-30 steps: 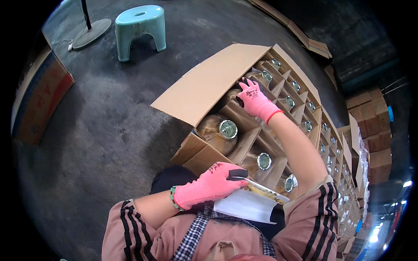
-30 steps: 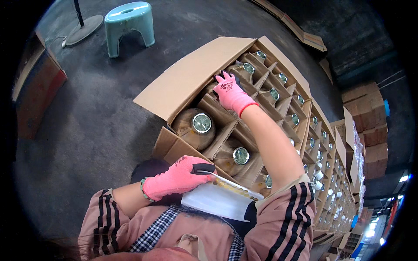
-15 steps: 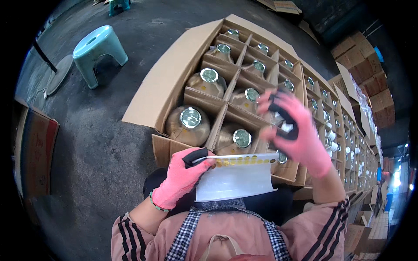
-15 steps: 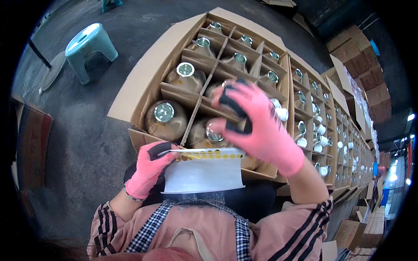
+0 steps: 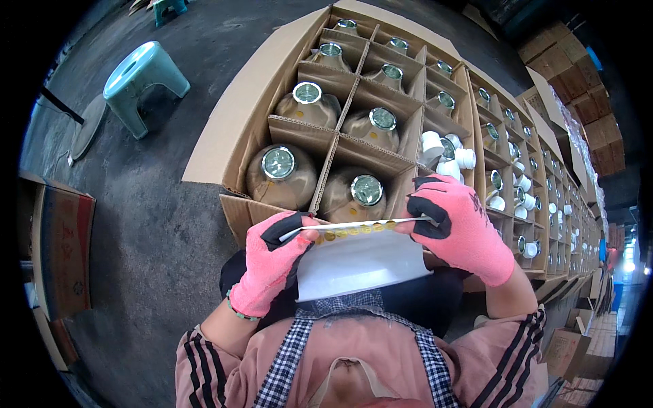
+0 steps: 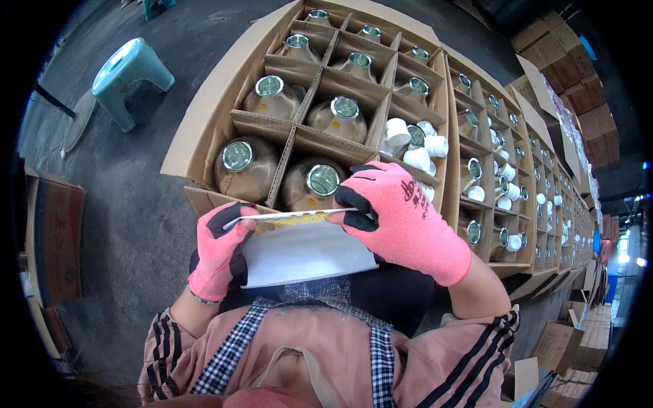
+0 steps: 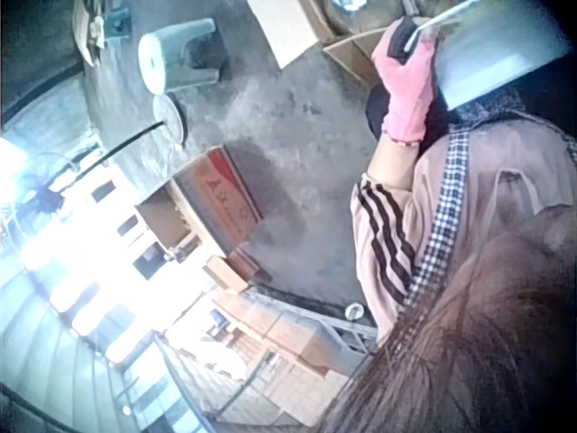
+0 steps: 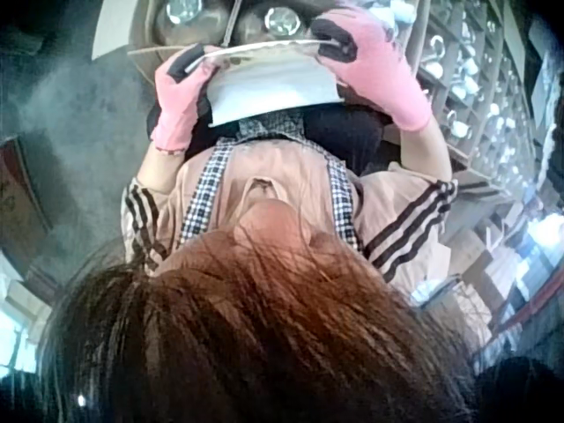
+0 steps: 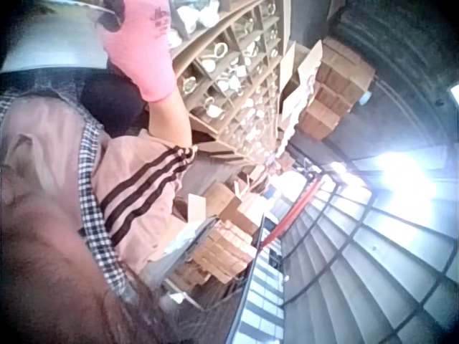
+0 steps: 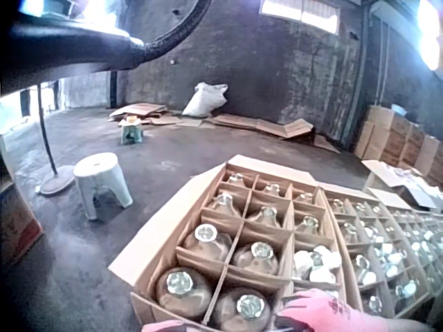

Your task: The person sits on the floor and applies small round stickers from a sheet onto the lids of glass jars arranged in a cardboard box. They peel each sticker and place it on a jar lid, repeating the process for multiple jars.

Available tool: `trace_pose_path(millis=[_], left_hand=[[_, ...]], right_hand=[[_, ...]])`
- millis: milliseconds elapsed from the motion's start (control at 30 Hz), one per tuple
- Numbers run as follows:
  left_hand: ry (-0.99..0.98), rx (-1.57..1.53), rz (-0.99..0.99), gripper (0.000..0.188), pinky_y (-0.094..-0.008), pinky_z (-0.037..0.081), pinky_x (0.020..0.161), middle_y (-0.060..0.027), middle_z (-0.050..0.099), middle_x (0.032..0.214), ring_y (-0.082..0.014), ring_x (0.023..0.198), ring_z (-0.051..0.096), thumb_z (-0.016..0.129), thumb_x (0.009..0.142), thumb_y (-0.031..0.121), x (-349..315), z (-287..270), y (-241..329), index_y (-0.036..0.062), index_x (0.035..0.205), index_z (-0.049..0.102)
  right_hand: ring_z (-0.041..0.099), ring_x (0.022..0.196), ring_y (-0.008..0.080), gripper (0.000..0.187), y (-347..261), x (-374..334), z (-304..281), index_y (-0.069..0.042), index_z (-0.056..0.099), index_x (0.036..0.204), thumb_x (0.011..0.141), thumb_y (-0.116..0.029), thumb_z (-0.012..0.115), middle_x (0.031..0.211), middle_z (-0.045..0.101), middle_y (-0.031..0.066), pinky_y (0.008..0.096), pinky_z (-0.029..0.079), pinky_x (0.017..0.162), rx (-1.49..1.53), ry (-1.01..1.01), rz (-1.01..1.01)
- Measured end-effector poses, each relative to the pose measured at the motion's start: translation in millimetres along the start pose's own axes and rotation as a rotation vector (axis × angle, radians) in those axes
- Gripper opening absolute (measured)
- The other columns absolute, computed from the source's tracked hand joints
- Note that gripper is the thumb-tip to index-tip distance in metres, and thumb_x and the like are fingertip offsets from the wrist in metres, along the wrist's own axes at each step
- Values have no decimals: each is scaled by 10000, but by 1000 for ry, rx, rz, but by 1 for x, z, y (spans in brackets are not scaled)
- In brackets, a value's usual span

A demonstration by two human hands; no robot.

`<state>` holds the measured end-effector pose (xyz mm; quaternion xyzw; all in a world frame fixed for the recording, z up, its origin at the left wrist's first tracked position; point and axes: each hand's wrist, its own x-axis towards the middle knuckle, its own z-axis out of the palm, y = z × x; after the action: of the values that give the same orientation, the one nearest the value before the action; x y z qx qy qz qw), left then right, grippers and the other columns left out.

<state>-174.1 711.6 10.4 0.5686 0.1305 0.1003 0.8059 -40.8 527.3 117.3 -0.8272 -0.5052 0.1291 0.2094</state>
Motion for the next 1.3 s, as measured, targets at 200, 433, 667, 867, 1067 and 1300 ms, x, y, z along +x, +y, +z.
trace_pose_path(millis=[200, 433, 667, 867, 1067, 1300], left_hand=[[-24, -77, 44, 163, -178, 384, 561, -6, 575, 713, -37, 630, 468, 643, 736, 107, -2, -4, 2, -17, 833, 602], [-29, 58, 42, 164, -201, 408, 573, 12, 565, 708, -35, 649, 487, 642, 733, 128, -4, -3, -1, 27, 855, 598], [-123, -1, 77, 148, -191, 422, 646, -12, 590, 795, -45, 733, 513, 604, 752, 44, -5, -9, -9, 0, 892, 583], [-126, 94, 168, 130, -196, 401, 603, 9, 559, 744, -38, 686, 480, 607, 756, 83, -3, -5, -9, 16, 866, 591], [-39, 4, 59, 135, -206, 363, 517, 45, 517, 625, -25, 582, 428, 612, 759, 145, -5, -7, -5, 33, 834, 603], [17, 88, -66, 134, -186, 408, 606, 10, 584, 753, -43, 680, 498, 618, 747, 84, -3, -6, 2, 2, 852, 604]], right_hand=[[492, 823, 302, 184, -10, 4, 0, -37, 547, 766, 646, -124, 655, 798, 531, 110, 378, 380, 758, -52, 40, -6], [483, 859, 312, 202, -41, 2, 1, -36, 554, 768, 603, -97, 654, 798, 537, 106, 392, 377, 779, -337, 114, -29], [479, 773, 306, 166, -38, 3, 11, -5, 523, 686, 574, -30, 644, 724, 518, 116, 369, 380, 733, -183, 145, 81], [478, 760, 299, 157, -29, 0, 7, -5, 528, 695, 574, -1, 629, 703, 511, 119, 365, 382, 721, -119, 127, 87], [492, 820, 294, 185, -38, 2, 10, -23, 553, 708, 545, -10, 640, 738, 521, 92, 384, 391, 763, -156, 220, -34], [532, 835, 260, 211, -25, 7, 6, -48, 546, 687, 502, -26, 645, 743, 548, 53, 399, 402, 768, -188, 227, -309]])
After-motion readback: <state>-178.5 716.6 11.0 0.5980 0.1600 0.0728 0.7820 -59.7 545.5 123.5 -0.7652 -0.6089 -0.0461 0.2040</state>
